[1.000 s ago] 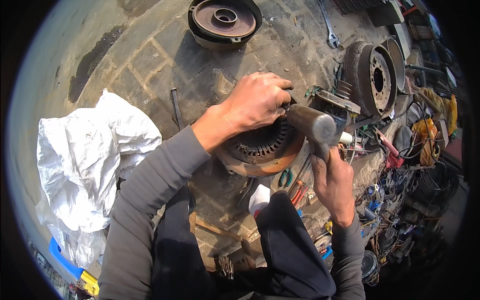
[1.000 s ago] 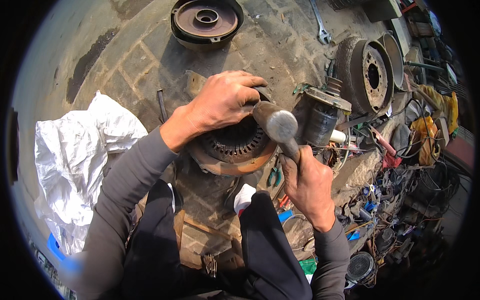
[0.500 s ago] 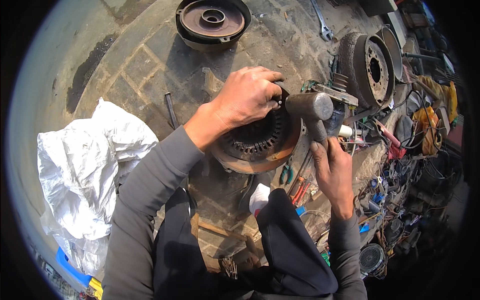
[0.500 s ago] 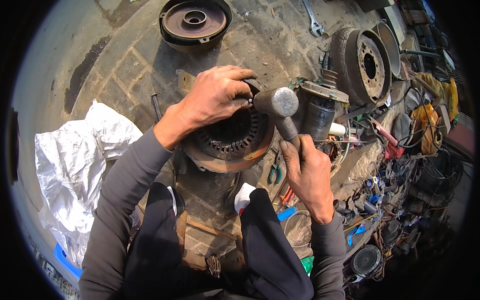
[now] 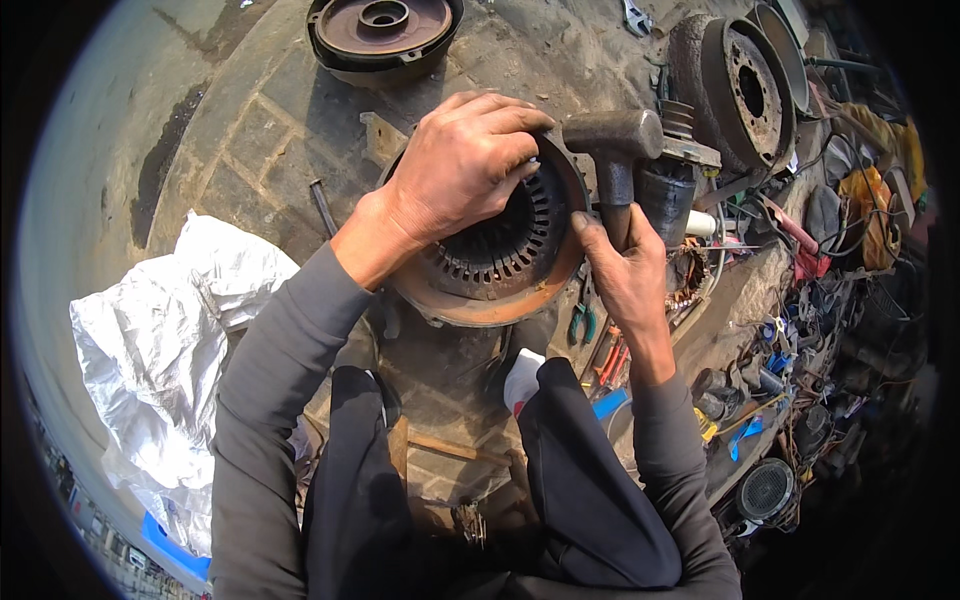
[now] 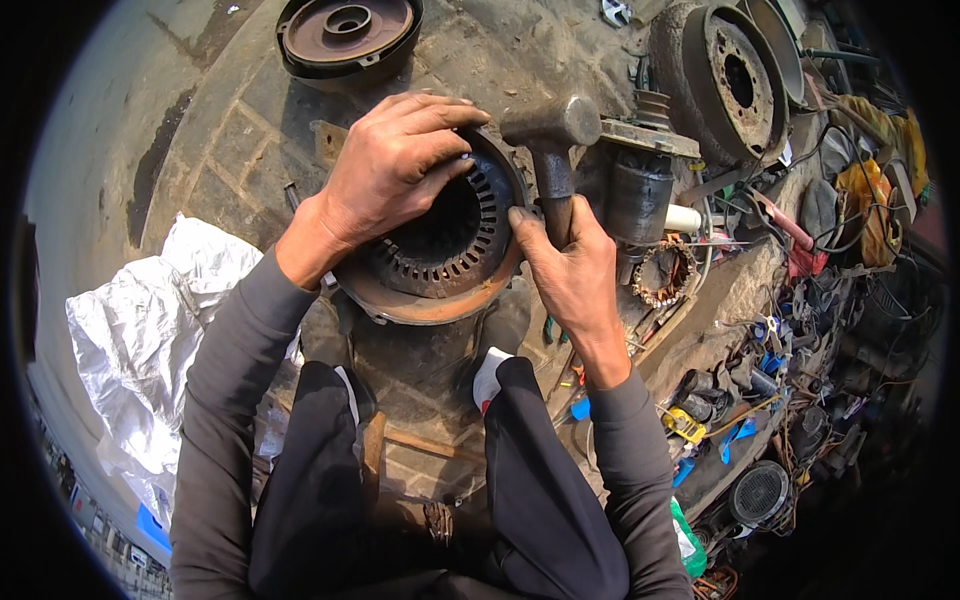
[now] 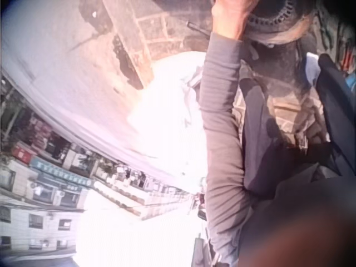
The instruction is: The person sits on the ground and uses a hammer and pliers to work on a circular metal component with internal fins. They repeatedly tap small pins or rivets into place and adjust the part with pliers.
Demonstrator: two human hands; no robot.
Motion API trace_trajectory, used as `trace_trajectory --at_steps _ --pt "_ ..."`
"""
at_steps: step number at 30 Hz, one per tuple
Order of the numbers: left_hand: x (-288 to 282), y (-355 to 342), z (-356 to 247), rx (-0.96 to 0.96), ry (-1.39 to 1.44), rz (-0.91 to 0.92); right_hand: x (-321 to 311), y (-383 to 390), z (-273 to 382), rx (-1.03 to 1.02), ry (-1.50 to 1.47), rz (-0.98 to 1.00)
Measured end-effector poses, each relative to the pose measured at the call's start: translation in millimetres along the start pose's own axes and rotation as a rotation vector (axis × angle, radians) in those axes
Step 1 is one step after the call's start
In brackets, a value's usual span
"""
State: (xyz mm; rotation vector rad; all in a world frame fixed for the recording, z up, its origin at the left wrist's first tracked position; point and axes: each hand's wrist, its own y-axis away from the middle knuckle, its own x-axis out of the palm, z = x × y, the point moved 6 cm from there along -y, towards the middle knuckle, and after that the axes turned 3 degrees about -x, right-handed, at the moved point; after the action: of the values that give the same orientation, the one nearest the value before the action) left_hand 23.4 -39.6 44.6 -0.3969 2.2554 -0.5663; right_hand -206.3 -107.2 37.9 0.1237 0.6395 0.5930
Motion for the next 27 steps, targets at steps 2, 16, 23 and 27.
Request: trace_trajectory --at_steps 2,16,23,27 --pt "-9 -7 -12 0.043 -0.006 -0.061 1 2 3 -0.012 0.007 -0.012" --pt "-59 -11 6 -0.159 0.172 -0.222 4 2 4 -0.034 -0.032 -0.043" --pt "-28 -2 -6 -0.050 0.153 -0.034 6 3 10 0.022 -0.065 0.003" --pt "-32 -1 8 0.064 0.034 -0.145 7 3 15 -0.005 -0.116 -0.016"
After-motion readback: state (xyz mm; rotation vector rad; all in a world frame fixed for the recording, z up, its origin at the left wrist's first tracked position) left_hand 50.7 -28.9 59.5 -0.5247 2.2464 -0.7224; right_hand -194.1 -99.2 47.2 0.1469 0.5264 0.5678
